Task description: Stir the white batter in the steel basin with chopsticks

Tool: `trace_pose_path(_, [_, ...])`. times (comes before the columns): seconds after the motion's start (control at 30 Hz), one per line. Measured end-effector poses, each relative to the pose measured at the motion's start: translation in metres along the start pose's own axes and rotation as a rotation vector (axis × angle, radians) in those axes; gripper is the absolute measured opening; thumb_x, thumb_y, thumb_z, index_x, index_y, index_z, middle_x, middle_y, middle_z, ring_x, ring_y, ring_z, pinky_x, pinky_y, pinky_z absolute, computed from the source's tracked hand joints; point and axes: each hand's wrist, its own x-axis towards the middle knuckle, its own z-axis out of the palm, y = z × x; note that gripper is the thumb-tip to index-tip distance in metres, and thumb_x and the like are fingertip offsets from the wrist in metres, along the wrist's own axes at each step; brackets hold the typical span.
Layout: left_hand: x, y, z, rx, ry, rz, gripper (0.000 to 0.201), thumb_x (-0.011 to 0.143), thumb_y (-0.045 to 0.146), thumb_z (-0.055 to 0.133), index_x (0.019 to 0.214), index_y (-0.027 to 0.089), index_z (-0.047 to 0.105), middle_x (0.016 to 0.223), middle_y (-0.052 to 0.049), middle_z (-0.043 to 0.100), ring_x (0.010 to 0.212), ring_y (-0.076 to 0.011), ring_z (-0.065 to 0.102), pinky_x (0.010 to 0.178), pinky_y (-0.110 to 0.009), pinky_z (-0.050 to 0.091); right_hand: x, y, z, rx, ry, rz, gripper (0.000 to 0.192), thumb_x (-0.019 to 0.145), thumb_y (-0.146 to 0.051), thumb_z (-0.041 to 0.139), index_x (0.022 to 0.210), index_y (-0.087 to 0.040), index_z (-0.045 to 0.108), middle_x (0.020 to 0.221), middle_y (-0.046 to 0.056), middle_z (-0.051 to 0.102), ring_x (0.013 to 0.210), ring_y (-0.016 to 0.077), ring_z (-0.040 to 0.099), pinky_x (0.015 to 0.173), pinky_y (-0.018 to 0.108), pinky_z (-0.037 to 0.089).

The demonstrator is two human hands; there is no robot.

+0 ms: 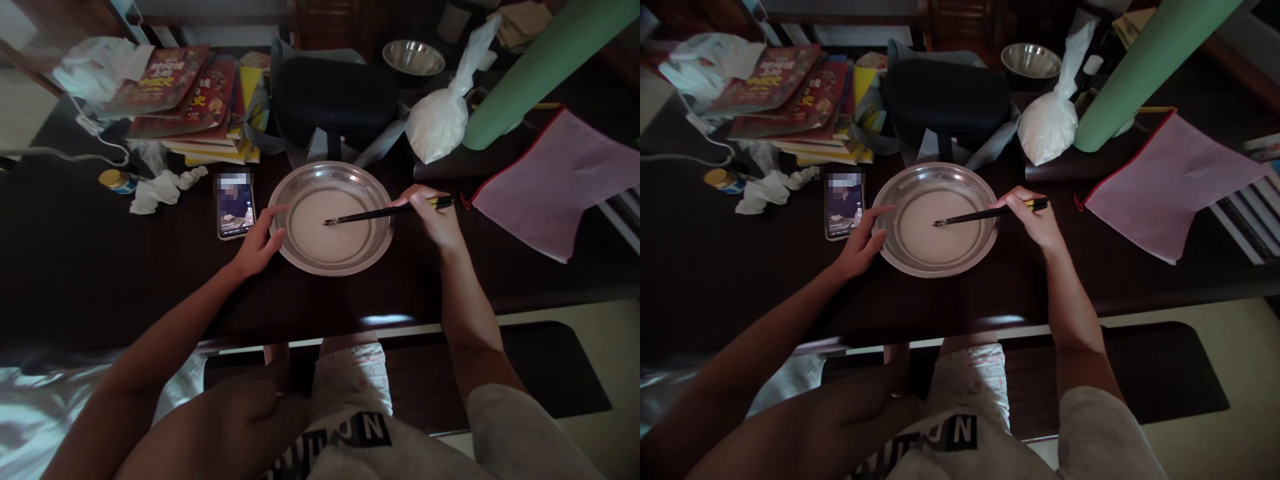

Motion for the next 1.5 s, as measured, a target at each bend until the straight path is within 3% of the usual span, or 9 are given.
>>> trace_pose_path(0.1, [0.0001, -0.0004, 0.0001, -0.006, 0.002, 0.010, 0.059, 0.100, 0.064, 0.037, 0.140, 0.022, 0.047, 0.134, -0.014, 0.059, 0.122, -0.0300, 0.058, 0.107, -0.049, 0.048, -0.0002, 0.0016, -0.0014, 0.018, 0.033, 0.012, 0.033, 0.090, -0.058, 0.061, 0.078, -0.032, 0.078, 0.074, 0.000, 0.076, 0.078, 0.0217, 0.074, 0.080, 0.041, 0.061])
trace_pose_path(0.23, [0.0004, -0.0011, 0.0003, -0.006, 0.006, 0.020, 0.059, 0.100, 0.064, 0.037, 0.140, 0.022, 0.047, 0.134, -0.014, 0.059, 0.123, -0.0297, 0.058, 0.107, -0.048, 0.048, -0.0002, 0.0027, -0.0011, -0.004, -0.099, 0.002, 0.033, 0.090, -0.057, 0.061, 0.082, -0.031, 0.079, 0.082, 0.001, 0.078, 0.087, 0.0216, 0.075, 0.086, 0.040, 0.060])
trace_pose_path(0.43, [0.0001, -0.0006, 0.0000, -0.002, 0.002, 0.007, 0.061, 0.100, 0.065, 0.036, 0.140, 0.021, 0.047, 0.134, -0.014, 0.059, 0.123, -0.0304, 0.058, 0.107, -0.048, 0.048, 0.0001, 0.0057, -0.0050, 0.011, 0.071, 0.018, 0.034, 0.089, -0.059, 0.062, 0.077, -0.032, 0.078, 0.075, 0.001, 0.076, 0.077, 0.0222, 0.074, 0.081, 0.043, 0.061])
trace_pose_path(0.6, [-0.0001, -0.0016, 0.0002, 0.000, 0.006, -0.001, 0.061, 0.099, 0.067, 0.037, 0.140, 0.023, 0.048, 0.133, -0.013, 0.059, 0.122, -0.0294, 0.058, 0.107, -0.046, 0.048, -0.0003, 0.0038, -0.0023, -0.004, -0.097, 0.005, 0.033, 0.089, -0.058, 0.061, 0.081, -0.031, 0.079, 0.081, 0.000, 0.078, 0.087, 0.0226, 0.075, 0.084, 0.041, 0.060])
trace_pose_path(0.8, [-0.0002, -0.0018, 0.0001, -0.004, -0.001, 0.009, 0.061, 0.100, 0.066, 0.036, 0.141, 0.023, 0.047, 0.136, -0.013, 0.059, 0.124, -0.0297, 0.058, 0.108, -0.047, 0.047, -0.0007, 0.0049, -0.0057, 0.061, 0.061, 0.025, 0.030, 0.091, -0.053, 0.062, 0.080, -0.031, 0.078, 0.074, -0.001, 0.076, 0.075, 0.0197, 0.074, 0.080, 0.039, 0.060])
trace_pose_path(0.97, [0.0003, -0.0007, 0.0005, -0.003, 0.013, 0.013, 0.060, 0.100, 0.065, 0.037, 0.140, 0.022, 0.048, 0.135, -0.013, 0.059, 0.124, -0.0304, 0.058, 0.108, -0.048, 0.047, -0.0005, 0.0029, -0.0017, 0.006, -0.096, 0.000, 0.031, 0.090, -0.056, 0.062, 0.082, -0.031, 0.079, 0.082, 0.000, 0.078, 0.087, 0.0219, 0.075, 0.084, 0.040, 0.060])
trace_pose_path(1.13, [-0.0001, -0.0009, 0.0000, -0.005, 0.000, 0.008, 0.060, 0.100, 0.065, 0.037, 0.141, 0.023, 0.047, 0.135, -0.013, 0.059, 0.123, -0.0299, 0.058, 0.107, -0.048, 0.048, -0.0005, 0.0034, -0.0046, 0.033, 0.054, -0.012, 0.029, 0.092, -0.052, 0.061, 0.081, -0.033, 0.079, 0.076, -0.001, 0.076, 0.079, 0.0206, 0.075, 0.080, 0.040, 0.059])
trace_pose_path(1.33, [-0.0002, -0.0028, 0.0003, 0.000, 0.010, 0.018, 0.059, 0.100, 0.063, 0.037, 0.141, 0.021, 0.047, 0.135, -0.014, 0.059, 0.124, -0.0294, 0.058, 0.107, -0.046, 0.047, -0.0008, 0.0041, -0.0026, 0.004, -0.101, -0.025, 0.030, 0.092, -0.053, 0.061, 0.083, -0.030, 0.079, 0.082, 0.000, 0.078, 0.086, 0.0205, 0.075, 0.082, 0.038, 0.059])
trace_pose_path(1.5, [-0.0005, -0.0027, 0.0010, -0.007, 0.002, 0.024, 0.059, 0.101, 0.063, 0.037, 0.141, 0.020, 0.046, 0.134, -0.013, 0.059, 0.123, -0.0288, 0.058, 0.107, -0.046, 0.047, -0.0003, 0.0060, -0.0046, 0.027, 0.063, -0.001, 0.033, 0.091, -0.056, 0.061, 0.079, -0.030, 0.078, 0.075, 0.000, 0.076, 0.076, 0.0204, 0.074, 0.079, 0.039, 0.061])
